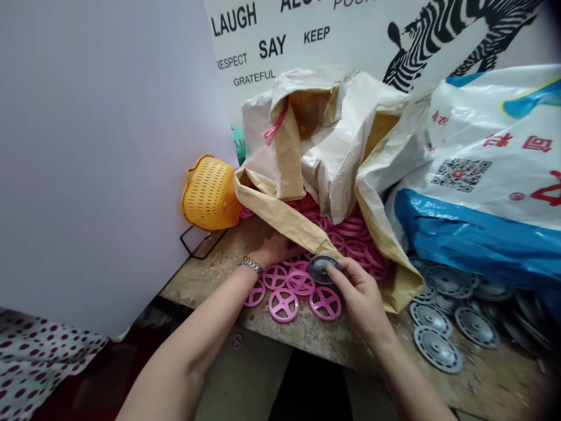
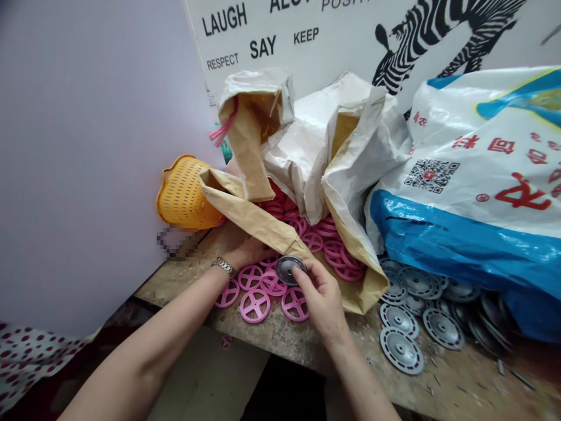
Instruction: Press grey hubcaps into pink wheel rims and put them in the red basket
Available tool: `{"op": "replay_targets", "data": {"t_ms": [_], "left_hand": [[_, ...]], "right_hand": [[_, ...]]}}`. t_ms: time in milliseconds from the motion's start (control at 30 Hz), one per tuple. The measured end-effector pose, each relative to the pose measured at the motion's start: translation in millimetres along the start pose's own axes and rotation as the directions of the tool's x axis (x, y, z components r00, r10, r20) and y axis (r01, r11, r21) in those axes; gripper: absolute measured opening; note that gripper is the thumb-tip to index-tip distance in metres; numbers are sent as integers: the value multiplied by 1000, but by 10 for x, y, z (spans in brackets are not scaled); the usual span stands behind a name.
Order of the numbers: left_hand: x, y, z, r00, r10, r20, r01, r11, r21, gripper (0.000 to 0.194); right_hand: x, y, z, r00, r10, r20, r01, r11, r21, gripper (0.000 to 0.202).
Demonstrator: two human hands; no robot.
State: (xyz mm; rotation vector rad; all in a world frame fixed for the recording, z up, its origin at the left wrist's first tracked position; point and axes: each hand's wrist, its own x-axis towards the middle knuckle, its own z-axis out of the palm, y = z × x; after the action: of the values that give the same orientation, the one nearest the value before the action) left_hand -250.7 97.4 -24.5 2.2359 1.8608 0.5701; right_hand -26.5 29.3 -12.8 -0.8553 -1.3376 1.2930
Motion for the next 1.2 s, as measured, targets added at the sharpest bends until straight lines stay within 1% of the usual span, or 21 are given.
{"op": "replay_targets", "data": {"t_ms": [100,167,233,300,367,433,500,533,600,667,733,800,867,933,1000,1067,1100,1133,1167,1200], "left_hand": [[-95,91,-139,1000,24,6,-24,1000,-19,56],[-215,166,-243,999,36,-8,-36,999,-31,52],[-391,255,-324,998,50,-30,-51,998,-41,45],[-611,353,-351,996,58,-68,-61,998,-34,41],[-838,462,-309,989,44,-139,-40,999,28,45],[-1024,583,-203,985,-10,-171,29,994,108,59],[-1132,712,-67,977,-87,-193,124,973,193,74],[-1154,772,-1,974,-112,-195,156,961,228,78],[-1148,868,108,977,-124,-176,170,946,276,73],[-1102,910,175,982,-97,-163,141,948,286,60],[-1047,892,200,979,-63,-193,107,968,228,42],[-1000,836,191,969,-36,-243,70,989,133,23],[-969,784,153,960,-16,-281,32,998,52,11],[-955,774,95,948,-12,-318,14,1000,4,10],[-957,825,33,925,-31,-379,15,999,-44,14],[-977,934,-5,889,-92,-450,8,983,-184,16],[-992,1004,-9,876,-144,-459,-3,953,-304,16],[-1012,1082,-1,874,-211,-437,-8,894,-447,16],[-1035,1164,20,882,-280,-380,-1,804,-594,18],[-1062,1249,52,895,-336,-293,24,693,-721,21]], "right_hand": [[-79,-31,-54,1000,3,5,-3,1000,-11,32],[-152,-50,-113,1000,22,-2,-22,1000,-8,32],[-241,-61,-193,999,51,-8,-51,999,2,31],[-347,-64,-292,997,74,-17,-74,997,0,30],[-461,-68,-395,995,88,-46,-89,996,-15,28],[-579,-78,-484,992,101,-76,-104,994,-37,27],[-694,-93,-547,990,110,-93,-115,992,-51,28],[-750,-102,-568,989,113,-93,-119,991,-57,28],[-855,-115,-596,988,118,-97,-126,989,-73,28],[-950,-121,-624,988,108,-107,-119,987,-105,27],[-1030,-115,-666,992,84,-92,-97,984,-149,25],[-1093,-102,-716,997,65,-51,-73,981,-181,24],[-1139,-84,-760,997,64,-50,-72,980,-187,24],[-1170,-68,-783,993,70,-98,-87,981,-176,24],[-1186,-63,-788,987,85,-138,-107,981,-161,26],[-1193,-71,-786,984,104,-143,-125,981,-147,28],[-1194,-80,-784,983,111,-143,-131,982,-137,29],[-1193,-90,-783,982,119,-144,-137,983,-123,29],[-1192,-101,-783,981,127,-146,-143,985,-101,29],[-1190,-112,-783,979,138,-151,-150,986,-70,29]]}}
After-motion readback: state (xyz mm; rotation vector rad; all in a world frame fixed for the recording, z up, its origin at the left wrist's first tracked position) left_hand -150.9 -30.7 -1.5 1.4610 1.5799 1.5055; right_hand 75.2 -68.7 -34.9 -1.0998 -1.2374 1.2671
